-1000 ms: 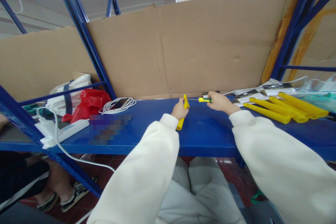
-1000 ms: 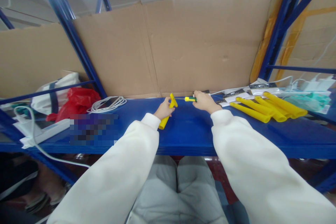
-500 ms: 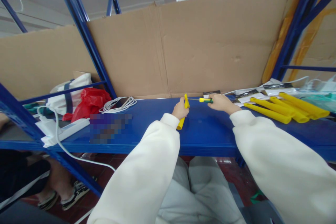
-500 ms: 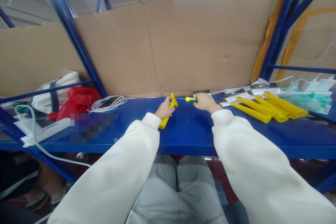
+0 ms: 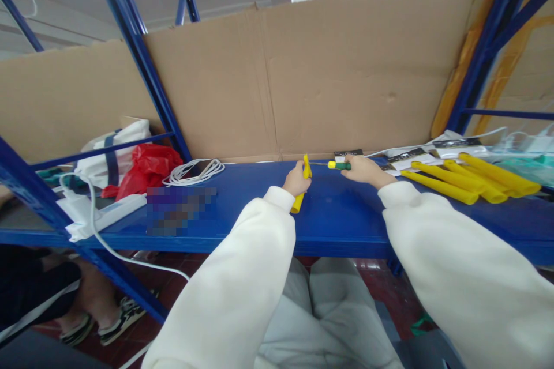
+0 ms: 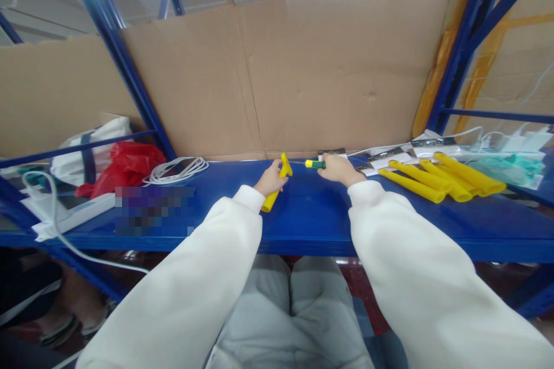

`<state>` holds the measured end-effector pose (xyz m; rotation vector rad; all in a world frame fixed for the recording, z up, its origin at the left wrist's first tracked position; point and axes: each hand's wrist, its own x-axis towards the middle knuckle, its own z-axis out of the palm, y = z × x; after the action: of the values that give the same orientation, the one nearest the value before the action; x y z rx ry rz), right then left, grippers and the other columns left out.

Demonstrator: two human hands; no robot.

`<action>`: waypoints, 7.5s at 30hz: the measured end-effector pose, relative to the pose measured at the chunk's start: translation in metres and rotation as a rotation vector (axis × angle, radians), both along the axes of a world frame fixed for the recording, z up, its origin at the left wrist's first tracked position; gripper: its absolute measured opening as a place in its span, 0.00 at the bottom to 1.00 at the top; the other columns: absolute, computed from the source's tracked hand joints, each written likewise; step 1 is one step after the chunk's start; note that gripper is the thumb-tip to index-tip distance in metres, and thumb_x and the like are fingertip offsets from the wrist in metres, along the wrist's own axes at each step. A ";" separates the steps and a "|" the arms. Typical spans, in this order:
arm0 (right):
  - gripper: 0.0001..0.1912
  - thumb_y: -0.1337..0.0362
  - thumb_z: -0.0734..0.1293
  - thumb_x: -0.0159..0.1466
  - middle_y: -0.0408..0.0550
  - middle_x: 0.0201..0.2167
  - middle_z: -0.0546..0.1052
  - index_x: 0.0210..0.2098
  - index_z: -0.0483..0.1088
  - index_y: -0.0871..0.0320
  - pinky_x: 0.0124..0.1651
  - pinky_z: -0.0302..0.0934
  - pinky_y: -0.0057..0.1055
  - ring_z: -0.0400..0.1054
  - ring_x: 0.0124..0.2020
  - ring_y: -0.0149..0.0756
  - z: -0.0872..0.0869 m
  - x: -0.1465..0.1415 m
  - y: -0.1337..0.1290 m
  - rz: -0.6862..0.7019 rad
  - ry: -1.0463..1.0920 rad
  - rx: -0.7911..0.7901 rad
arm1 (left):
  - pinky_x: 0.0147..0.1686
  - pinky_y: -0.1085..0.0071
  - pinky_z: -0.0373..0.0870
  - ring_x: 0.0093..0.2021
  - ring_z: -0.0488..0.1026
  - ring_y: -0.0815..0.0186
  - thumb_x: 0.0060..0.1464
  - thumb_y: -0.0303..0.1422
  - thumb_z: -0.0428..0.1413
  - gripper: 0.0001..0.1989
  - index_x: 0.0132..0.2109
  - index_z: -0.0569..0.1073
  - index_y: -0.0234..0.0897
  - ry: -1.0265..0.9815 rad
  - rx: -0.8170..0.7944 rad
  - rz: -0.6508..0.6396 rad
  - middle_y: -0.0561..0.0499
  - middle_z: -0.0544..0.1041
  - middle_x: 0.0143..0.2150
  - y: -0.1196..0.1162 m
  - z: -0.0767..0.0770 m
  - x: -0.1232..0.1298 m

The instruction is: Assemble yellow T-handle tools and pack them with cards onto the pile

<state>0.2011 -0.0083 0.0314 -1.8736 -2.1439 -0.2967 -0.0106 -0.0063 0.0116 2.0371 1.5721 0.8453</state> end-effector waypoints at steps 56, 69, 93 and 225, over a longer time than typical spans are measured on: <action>0.18 0.65 0.64 0.60 0.58 0.44 0.80 0.49 0.71 0.62 0.41 0.61 0.29 0.74 0.43 0.43 -0.006 0.004 0.005 0.067 0.097 -0.025 | 0.55 0.65 0.69 0.53 0.73 0.59 0.50 0.20 0.57 0.24 0.55 0.69 0.31 0.038 0.222 0.020 0.39 0.75 0.53 0.011 -0.007 -0.001; 0.14 0.67 0.66 0.57 0.56 0.39 0.80 0.44 0.71 0.62 0.36 0.59 0.27 0.74 0.38 0.41 -0.009 0.006 0.011 0.066 0.113 -0.027 | 0.54 0.66 0.69 0.53 0.74 0.59 0.49 0.20 0.58 0.26 0.57 0.69 0.32 0.066 0.221 0.042 0.41 0.76 0.52 0.010 -0.007 -0.001; 0.11 0.66 0.65 0.59 0.56 0.38 0.81 0.40 0.73 0.62 0.36 0.59 0.27 0.73 0.37 0.41 -0.008 0.004 0.008 0.115 0.087 -0.037 | 0.53 0.66 0.70 0.54 0.75 0.59 0.49 0.18 0.56 0.26 0.56 0.69 0.35 0.019 0.179 0.027 0.42 0.78 0.51 0.007 -0.004 -0.001; 0.07 0.68 0.65 0.55 0.49 0.35 0.78 0.34 0.70 0.58 0.44 0.65 0.33 0.71 0.37 0.36 -0.019 -0.009 0.016 0.511 0.600 -0.037 | 0.40 0.69 0.77 0.36 0.78 0.67 0.47 0.18 0.57 0.31 0.60 0.68 0.34 -0.124 0.132 -0.252 0.42 0.75 0.56 -0.003 -0.002 0.007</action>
<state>0.1918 0.0078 0.0127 -1.1512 -2.0820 0.3685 -0.0039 -0.0088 0.0096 2.1704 1.1914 0.9781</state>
